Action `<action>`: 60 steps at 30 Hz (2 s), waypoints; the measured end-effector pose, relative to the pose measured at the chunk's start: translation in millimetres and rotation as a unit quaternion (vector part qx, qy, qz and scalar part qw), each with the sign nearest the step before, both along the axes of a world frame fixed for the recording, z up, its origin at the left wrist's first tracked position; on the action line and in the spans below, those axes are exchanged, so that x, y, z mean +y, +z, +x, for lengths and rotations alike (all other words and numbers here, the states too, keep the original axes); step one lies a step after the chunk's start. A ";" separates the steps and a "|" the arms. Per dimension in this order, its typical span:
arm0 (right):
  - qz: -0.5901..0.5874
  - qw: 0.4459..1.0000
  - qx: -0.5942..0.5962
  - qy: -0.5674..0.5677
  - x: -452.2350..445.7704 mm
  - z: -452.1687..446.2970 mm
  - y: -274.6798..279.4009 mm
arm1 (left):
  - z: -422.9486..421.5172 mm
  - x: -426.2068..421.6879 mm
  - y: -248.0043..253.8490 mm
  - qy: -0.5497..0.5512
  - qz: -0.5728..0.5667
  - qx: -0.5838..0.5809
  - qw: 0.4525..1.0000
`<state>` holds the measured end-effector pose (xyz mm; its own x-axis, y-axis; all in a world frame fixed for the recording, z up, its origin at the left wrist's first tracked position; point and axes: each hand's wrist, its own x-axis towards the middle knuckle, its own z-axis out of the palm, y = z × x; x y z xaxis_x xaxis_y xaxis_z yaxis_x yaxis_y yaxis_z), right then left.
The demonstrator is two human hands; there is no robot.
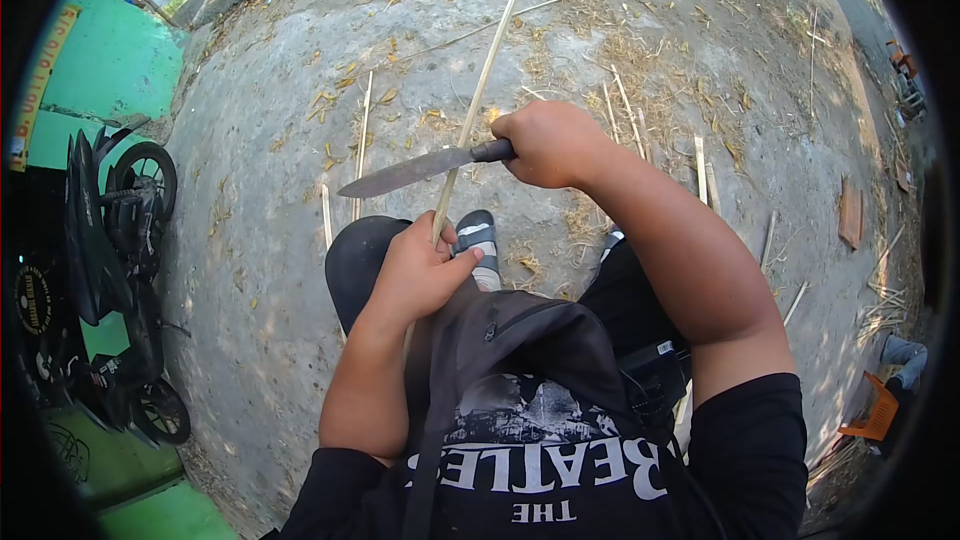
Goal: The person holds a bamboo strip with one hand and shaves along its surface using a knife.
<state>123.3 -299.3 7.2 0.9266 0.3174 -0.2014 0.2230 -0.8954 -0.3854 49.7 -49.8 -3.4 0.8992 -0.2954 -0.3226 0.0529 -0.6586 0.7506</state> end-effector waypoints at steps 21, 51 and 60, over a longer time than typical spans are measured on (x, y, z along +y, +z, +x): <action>0.039 0.994 0.000 -0.101 -17.7 13.4 -12.5 | 2.8 7.1 -6.5 0.011 -0.052 0.028 0.998; 0.001 0.983 -0.051 -0.179 -38.8 25.5 -18.4 | -1.5 2.1 6.5 -0.025 -0.025 0.024 0.999; 0.010 0.979 -0.067 -0.194 -40.6 26.7 -17.3 | -4.9 4.0 8.4 -0.027 -0.030 0.026 0.999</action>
<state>150.0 -339.9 -10.1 0.9959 -0.0614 -0.0665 -0.0827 -0.9156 -0.3934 44.9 -45.8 5.0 0.8639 -0.3625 -0.3498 0.0594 -0.6162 0.7853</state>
